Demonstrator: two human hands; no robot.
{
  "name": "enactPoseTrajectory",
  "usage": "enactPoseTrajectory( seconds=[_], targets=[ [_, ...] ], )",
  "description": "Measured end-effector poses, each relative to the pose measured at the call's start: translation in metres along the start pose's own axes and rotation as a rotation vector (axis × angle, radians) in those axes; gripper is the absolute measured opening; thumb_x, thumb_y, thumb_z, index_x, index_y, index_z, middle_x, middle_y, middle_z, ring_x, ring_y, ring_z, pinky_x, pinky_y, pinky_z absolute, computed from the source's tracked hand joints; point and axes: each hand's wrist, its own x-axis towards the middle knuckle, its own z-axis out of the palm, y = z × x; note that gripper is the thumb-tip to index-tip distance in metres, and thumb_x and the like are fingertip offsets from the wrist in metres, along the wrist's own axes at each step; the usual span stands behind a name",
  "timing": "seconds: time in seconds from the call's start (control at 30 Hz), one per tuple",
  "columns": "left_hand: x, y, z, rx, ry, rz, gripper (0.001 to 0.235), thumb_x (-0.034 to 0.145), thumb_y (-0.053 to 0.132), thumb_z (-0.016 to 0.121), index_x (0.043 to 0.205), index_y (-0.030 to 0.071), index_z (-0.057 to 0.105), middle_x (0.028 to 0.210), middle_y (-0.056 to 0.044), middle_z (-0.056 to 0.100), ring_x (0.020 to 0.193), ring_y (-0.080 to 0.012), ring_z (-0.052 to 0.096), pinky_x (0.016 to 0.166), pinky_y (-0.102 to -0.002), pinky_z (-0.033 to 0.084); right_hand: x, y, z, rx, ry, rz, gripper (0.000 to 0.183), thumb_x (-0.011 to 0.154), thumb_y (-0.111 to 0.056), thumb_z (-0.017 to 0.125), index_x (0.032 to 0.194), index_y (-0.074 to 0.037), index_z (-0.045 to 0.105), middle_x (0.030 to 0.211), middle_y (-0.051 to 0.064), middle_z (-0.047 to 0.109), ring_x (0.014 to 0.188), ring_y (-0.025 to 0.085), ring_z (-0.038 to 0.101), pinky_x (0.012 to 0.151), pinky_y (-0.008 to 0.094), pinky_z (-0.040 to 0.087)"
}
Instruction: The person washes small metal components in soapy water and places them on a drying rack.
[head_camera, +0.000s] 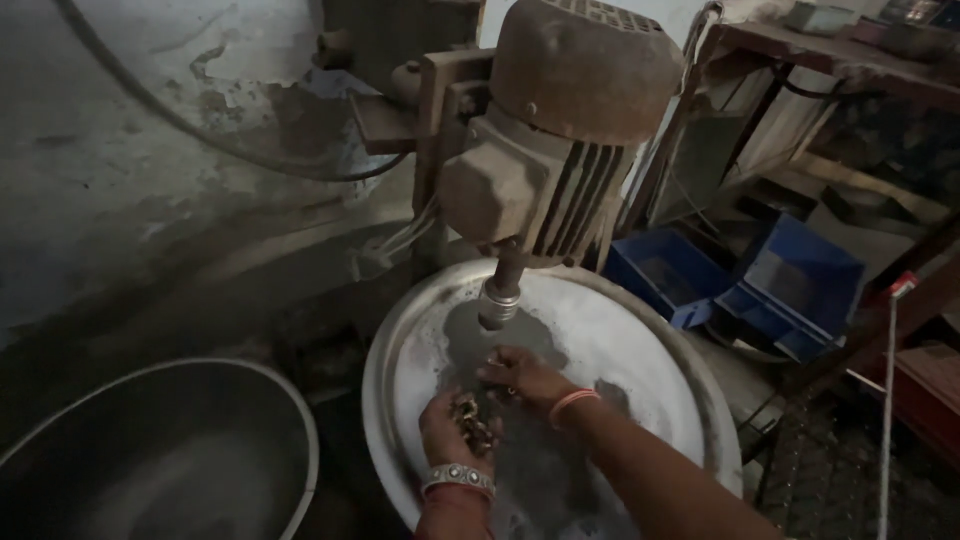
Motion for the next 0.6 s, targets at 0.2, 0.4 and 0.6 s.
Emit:
enactPoseTrajectory(
  seconds=[0.2, 0.4, 0.6],
  targets=[
    [-0.033, 0.001, 0.02, 0.01, 0.247, 0.162, 0.028, 0.097, 0.036, 0.051, 0.109, 0.016, 0.065, 0.095, -0.005, 0.066, 0.072, -0.0261, 0.058, 0.067, -0.046, 0.057, 0.156, 0.179, -0.039, -0.419, 0.387, 0.011, 0.051, 0.092, -0.027, 0.075, 0.132, -0.004, 0.053, 0.112, 0.016, 0.068, 0.096, 0.028, 0.066, 0.083, 0.044, 0.053],
    [-0.039, 0.005, 0.021, -0.021, 0.195, 0.103, 0.028, 0.099, 0.036, 0.053, 0.106, 0.011, 0.064, 0.094, -0.006, 0.066, 0.077, -0.024, 0.06, 0.066, -0.045, 0.056, 0.288, 0.342, -0.082, -0.261, 0.349, -0.559, 0.031, 0.103, -0.014, 0.055, 0.131, -0.003, 0.061, 0.118, 0.016, 0.071, 0.105, 0.028, 0.067, 0.092, 0.043, 0.054],
    [-0.012, -0.003, 0.007, -0.049, 0.198, 0.065, 0.039, 0.101, 0.042, 0.047, 0.097, 0.008, 0.066, 0.083, -0.01, 0.059, 0.068, -0.0282, 0.056, 0.063, -0.047, 0.057, 0.204, 0.222, -0.055, -0.596, 0.374, -0.281, 0.023, 0.109, -0.022, 0.055, 0.116, -0.003, 0.067, 0.103, 0.01, 0.067, 0.094, 0.024, 0.064, 0.082, 0.038, 0.047]
  ],
)
